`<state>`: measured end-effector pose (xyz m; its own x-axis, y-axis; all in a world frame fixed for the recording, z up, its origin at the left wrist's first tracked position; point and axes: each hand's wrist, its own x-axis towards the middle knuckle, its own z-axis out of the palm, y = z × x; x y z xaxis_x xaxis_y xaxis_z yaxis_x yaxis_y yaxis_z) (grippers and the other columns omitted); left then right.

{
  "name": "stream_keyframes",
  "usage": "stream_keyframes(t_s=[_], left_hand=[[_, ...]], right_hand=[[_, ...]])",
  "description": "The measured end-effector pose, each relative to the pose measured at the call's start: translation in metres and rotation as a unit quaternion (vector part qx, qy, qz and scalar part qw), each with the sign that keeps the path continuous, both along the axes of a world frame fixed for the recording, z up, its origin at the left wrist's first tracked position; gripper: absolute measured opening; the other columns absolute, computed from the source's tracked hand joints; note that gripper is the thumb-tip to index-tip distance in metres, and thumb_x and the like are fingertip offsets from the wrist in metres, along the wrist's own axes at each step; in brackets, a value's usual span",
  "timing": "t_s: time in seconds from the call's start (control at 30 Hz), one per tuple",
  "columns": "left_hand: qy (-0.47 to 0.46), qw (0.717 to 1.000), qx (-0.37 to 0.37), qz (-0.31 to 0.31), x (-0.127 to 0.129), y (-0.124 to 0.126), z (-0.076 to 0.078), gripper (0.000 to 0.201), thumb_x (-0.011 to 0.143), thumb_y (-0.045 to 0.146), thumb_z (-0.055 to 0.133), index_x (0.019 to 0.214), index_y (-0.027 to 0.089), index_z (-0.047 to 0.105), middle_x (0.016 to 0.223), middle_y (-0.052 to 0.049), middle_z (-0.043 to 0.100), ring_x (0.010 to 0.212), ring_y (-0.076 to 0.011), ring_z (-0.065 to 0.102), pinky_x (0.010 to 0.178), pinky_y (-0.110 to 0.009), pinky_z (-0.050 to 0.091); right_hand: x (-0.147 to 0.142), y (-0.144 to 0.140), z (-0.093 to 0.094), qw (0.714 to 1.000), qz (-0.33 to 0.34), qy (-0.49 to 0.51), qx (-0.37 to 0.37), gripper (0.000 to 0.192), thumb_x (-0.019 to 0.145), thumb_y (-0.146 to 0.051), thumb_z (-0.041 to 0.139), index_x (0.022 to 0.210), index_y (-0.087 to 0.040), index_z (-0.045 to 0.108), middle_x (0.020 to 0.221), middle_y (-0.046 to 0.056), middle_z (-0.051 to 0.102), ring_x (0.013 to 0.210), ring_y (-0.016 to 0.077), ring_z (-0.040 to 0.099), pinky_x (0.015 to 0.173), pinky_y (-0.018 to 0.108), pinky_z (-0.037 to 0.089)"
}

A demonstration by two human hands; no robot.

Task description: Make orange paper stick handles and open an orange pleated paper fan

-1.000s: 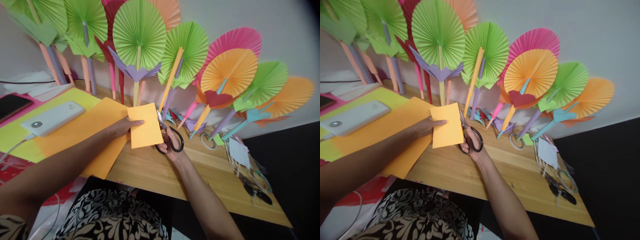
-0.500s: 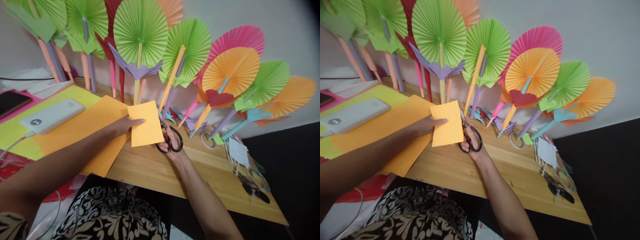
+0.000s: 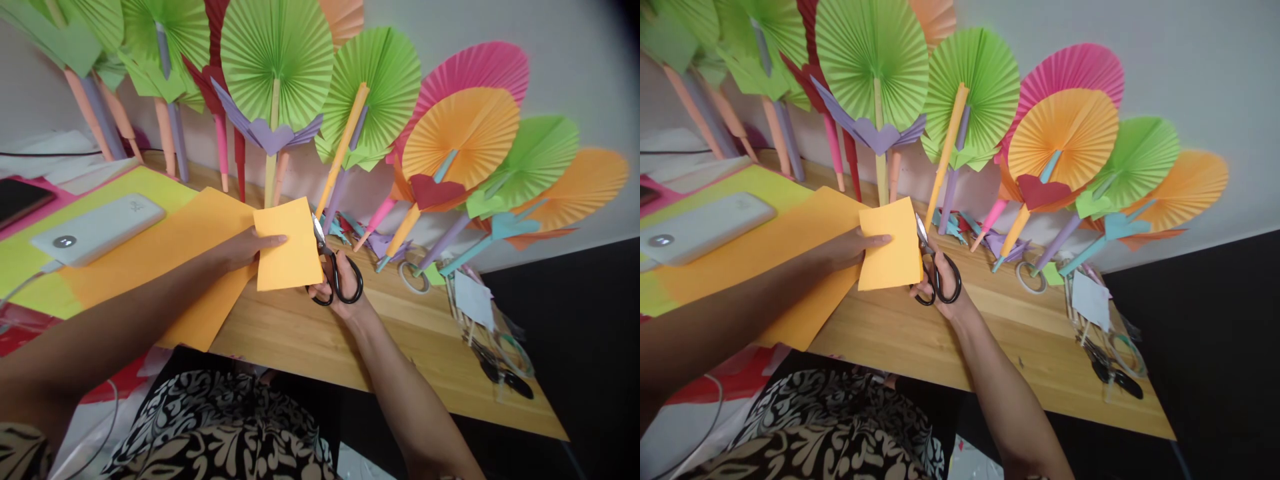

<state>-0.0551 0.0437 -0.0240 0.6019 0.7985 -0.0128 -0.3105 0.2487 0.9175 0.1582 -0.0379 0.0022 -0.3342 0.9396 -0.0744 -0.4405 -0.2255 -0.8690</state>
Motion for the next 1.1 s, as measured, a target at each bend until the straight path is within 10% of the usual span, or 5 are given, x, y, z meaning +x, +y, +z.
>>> stream_keyframes(t_s=[1.1], left_hand=[[0.045, 0.997, 0.064, -0.012, -0.002, -0.004, 0.004, 0.047, 0.082, 0.036, 0.078, 0.124, 0.017, 0.069, 0.125, -0.016, 0.073, 0.115, -0.0347, 0.069, 0.102, -0.051, 0.054]], right_hand=[[-0.002, -0.003, 0.003, 0.995, -0.035, -0.085, 0.037, 0.089, 0.082, -0.077, 0.060, 0.149, -0.021, 0.045, 0.039, -0.011, 0.046, 0.033, 0.0109, 0.045, 0.033, 0.017, 0.028]])
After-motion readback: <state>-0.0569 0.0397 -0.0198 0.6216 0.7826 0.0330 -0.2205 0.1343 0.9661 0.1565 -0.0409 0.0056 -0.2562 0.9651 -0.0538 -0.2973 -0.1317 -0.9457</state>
